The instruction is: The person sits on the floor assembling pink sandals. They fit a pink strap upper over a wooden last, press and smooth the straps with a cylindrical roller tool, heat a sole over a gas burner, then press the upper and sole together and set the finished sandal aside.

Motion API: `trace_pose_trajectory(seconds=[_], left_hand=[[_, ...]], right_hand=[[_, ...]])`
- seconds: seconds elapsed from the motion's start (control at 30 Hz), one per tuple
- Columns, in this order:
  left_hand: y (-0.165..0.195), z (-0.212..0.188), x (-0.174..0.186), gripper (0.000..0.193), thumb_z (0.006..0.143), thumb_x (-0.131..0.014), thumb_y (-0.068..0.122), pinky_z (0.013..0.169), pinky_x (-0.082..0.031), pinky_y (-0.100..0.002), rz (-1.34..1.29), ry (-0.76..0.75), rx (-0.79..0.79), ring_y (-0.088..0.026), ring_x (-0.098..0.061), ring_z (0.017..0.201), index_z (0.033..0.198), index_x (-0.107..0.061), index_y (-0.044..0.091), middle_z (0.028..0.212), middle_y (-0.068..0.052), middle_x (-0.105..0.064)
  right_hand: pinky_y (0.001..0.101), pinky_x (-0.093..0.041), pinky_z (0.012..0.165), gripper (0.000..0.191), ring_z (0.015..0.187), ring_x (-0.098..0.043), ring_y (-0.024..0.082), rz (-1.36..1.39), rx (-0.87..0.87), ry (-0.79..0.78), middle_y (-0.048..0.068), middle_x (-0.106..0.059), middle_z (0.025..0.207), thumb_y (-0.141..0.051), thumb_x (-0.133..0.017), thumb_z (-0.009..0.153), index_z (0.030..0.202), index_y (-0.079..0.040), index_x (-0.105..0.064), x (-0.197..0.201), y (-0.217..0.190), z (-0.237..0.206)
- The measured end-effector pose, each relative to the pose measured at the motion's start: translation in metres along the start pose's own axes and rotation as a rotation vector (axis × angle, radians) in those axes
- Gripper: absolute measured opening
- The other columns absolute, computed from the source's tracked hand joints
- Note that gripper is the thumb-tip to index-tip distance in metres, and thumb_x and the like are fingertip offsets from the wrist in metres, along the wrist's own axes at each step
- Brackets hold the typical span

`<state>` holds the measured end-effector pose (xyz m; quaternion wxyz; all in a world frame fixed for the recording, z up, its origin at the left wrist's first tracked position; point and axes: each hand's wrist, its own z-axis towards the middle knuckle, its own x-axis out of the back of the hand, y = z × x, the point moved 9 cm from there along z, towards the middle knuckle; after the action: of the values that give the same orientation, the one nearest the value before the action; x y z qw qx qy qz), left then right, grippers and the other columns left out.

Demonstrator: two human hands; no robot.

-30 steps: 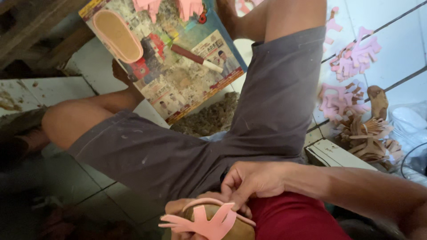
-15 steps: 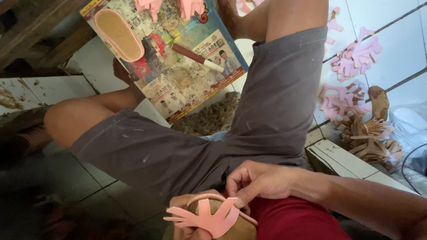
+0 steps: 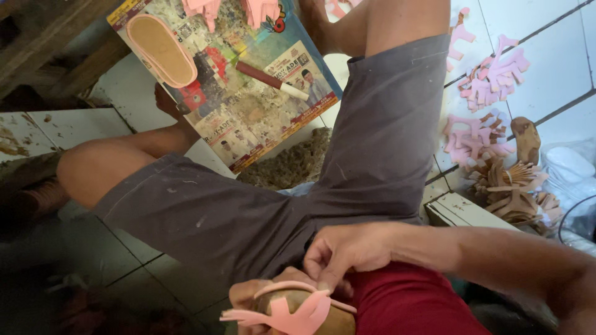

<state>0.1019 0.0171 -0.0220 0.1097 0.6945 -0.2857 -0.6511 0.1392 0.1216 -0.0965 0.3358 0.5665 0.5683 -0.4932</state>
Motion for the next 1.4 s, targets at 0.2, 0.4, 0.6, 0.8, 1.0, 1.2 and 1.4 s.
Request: trace_pose_trajectory(seconds=[0.2,0.4,0.6,0.8,1.0,1.2,1.4], left_hand=[[0.0,0.008,-0.011,0.042,0.101,-0.067,0.025,0.091,-0.061,-0.05,0.071,-0.004,0.107,-0.036,-0.072,0.106,0.13,-0.051,-0.001,0.118,-0.027,-0.067],[-0.009,0.014,-0.005,0.054,0.096,-0.075,0.026,0.093,-0.06,-0.05,0.208,0.059,0.422,-0.034,-0.07,0.114,0.133,-0.048,-0.002,0.128,-0.025,-0.064],[0.003,0.034,-0.019,0.064,0.092,-0.079,0.03,0.099,-0.06,-0.047,0.441,0.041,0.505,-0.03,-0.068,0.12,0.138,-0.047,-0.003,0.136,-0.024,-0.062],[0.018,0.041,-0.039,0.056,0.087,-0.082,0.027,0.095,-0.05,-0.024,0.334,-0.043,0.741,-0.006,-0.061,0.113,0.132,-0.054,0.009,0.125,-0.005,-0.059],[-0.009,0.029,-0.014,0.035,0.081,-0.092,0.013,0.065,-0.049,-0.029,0.383,0.211,0.668,-0.01,-0.065,0.075,0.097,-0.064,-0.003,0.081,-0.007,-0.073],[-0.002,0.012,0.0,0.019,0.087,-0.082,0.013,0.061,-0.052,-0.03,0.327,0.349,0.618,-0.011,-0.066,0.067,0.085,-0.074,-0.005,0.075,-0.01,-0.075],[-0.022,0.019,0.01,0.013,0.095,-0.07,0.008,0.073,-0.053,-0.028,0.262,0.167,0.636,-0.011,-0.064,0.079,0.095,-0.073,-0.005,0.087,-0.007,-0.072]], right_hand=[[0.0297,-0.052,0.09,0.088,0.105,-0.063,0.014,-0.162,-0.044,-0.082,0.005,-0.065,0.119,-0.004,-0.079,0.082,0.157,-0.007,-0.033,-0.038,-0.044,0.002],[0.033,-0.051,0.103,0.098,0.119,-0.064,0.018,-0.094,0.299,0.436,0.009,-0.065,0.13,0.003,-0.071,0.075,0.163,-0.01,-0.029,-0.074,-0.108,-0.048],[0.0372,-0.055,0.099,0.066,0.112,-0.068,0.022,-0.294,0.25,0.632,0.02,-0.071,0.126,0.0,-0.075,0.078,0.141,0.006,-0.057,-0.08,-0.105,-0.045],[0.0472,-0.056,0.1,0.067,0.117,-0.073,0.034,-0.045,0.38,0.582,0.028,-0.07,0.126,-0.012,-0.079,0.076,0.134,0.012,-0.055,-0.08,-0.097,-0.051],[0.0437,-0.052,0.092,0.069,0.106,-0.067,0.032,-0.185,0.562,0.609,0.026,-0.068,0.114,-0.019,-0.086,0.078,0.127,0.02,-0.06,-0.059,-0.096,-0.079],[0.044,-0.052,0.095,0.072,0.108,-0.067,0.032,-0.135,0.58,0.694,0.025,-0.068,0.115,-0.024,-0.088,0.075,0.126,0.018,-0.059,-0.042,-0.074,-0.096],[0.0538,-0.051,0.1,0.077,0.116,-0.065,0.036,0.023,0.622,0.529,0.023,-0.063,0.125,-0.028,-0.088,0.084,0.137,0.009,-0.046,-0.031,-0.067,-0.083]])
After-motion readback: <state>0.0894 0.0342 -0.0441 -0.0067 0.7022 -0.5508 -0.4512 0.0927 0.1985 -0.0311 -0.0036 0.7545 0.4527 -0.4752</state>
